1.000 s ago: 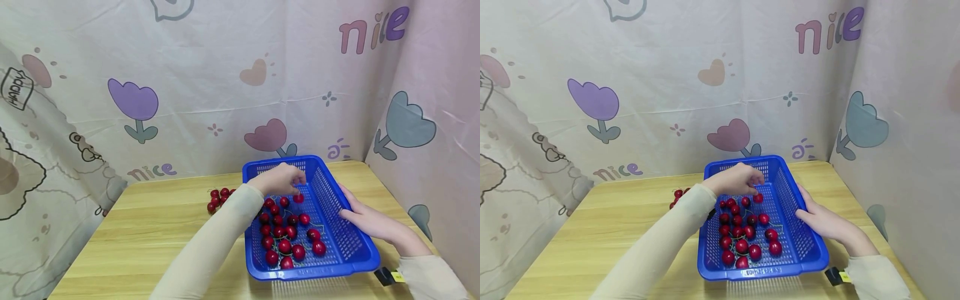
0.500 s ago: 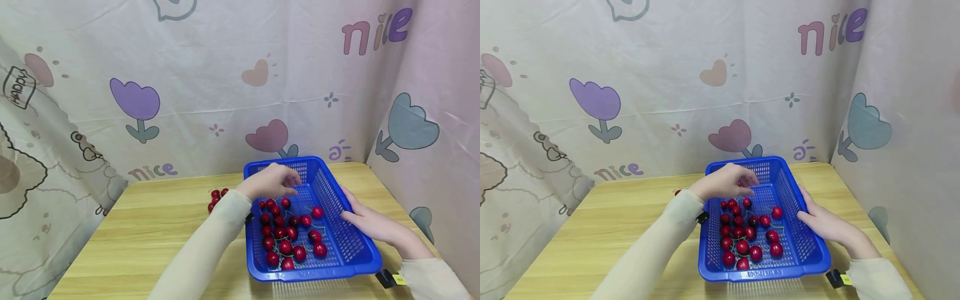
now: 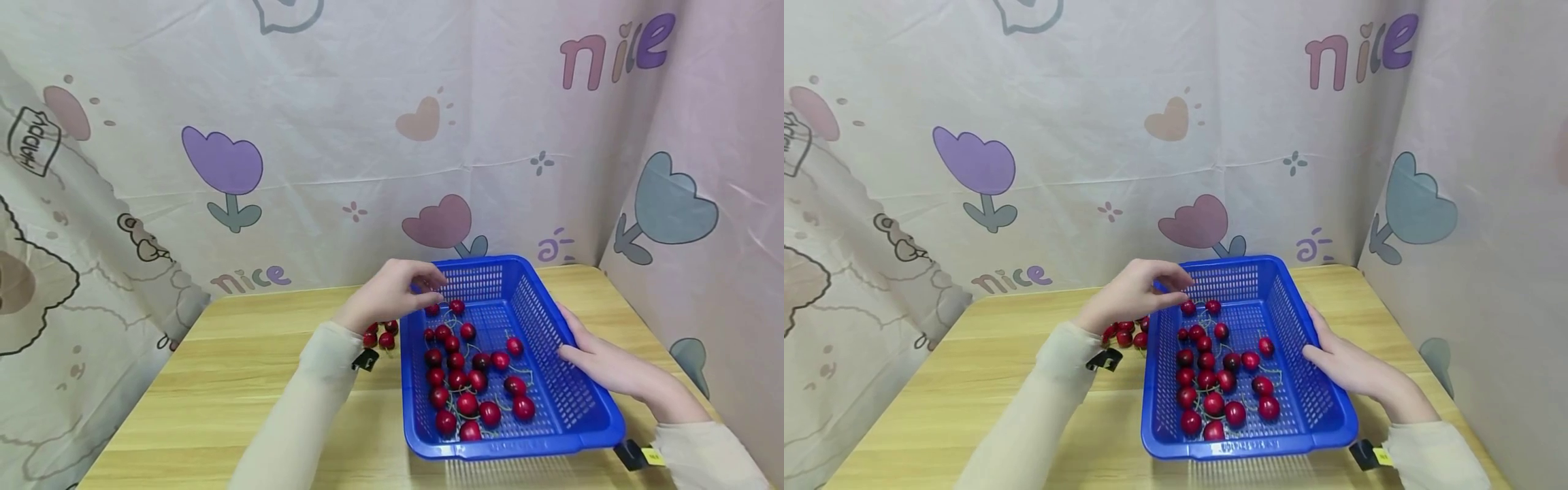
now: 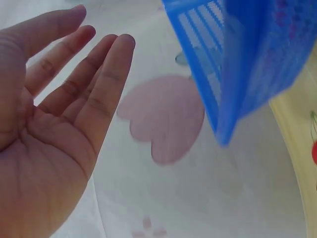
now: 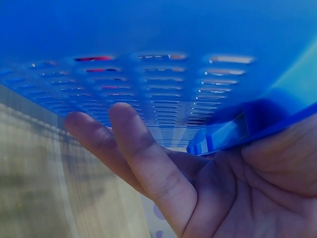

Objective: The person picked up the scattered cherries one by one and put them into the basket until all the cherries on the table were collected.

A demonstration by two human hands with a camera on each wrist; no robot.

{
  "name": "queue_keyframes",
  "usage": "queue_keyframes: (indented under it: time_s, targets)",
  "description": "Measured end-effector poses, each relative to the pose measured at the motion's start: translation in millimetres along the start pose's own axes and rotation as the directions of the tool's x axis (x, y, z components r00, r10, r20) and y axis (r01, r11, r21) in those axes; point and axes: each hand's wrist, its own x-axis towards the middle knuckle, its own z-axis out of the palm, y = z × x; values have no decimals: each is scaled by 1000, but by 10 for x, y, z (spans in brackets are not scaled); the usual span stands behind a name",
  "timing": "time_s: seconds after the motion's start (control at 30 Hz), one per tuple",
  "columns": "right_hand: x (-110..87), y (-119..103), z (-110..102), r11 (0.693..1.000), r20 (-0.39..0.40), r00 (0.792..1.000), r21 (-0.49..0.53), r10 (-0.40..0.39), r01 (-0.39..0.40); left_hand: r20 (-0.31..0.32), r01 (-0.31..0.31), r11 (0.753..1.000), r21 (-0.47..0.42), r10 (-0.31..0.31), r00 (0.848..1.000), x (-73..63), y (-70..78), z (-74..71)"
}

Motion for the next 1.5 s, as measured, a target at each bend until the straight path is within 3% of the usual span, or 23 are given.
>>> queue_keyframes:
  time_s: [0.2,0.3,0.5,0.7,0.83,1.17,1.5]
  targets:
    - [3,-2,-8,1000,3,1000,5,-3,3,-124,64,998,-11,-65,990,-252,-250,-123]
    - [5,-1,-6,1000,10,1000,16,-7,7,-150,111,994,-5,-110,983,-376,-404,-130]
    - [10,2,-7,1000,10,1000,14,-4,4,-116,214,976,33,-209,971,-603,-674,-84]
    - [15,7,-3,1000,6,1000,-2,-3,3,-103,347,935,75,-339,935,-798,-914,26]
    - [17,3,-1,1000,6,1000,-7,-9,9,-120,394,914,98,-382,916,-895,-1065,101]
    - [15,2,-6,1000,8,1000,-2,-6,6,-132,490,864,113,-476,870,-1037,-1217,239]
    - [14,17,-5,1000,2,1000,-4,-3,3,-129,509,855,100,-496,859,-1078,-1254,327]
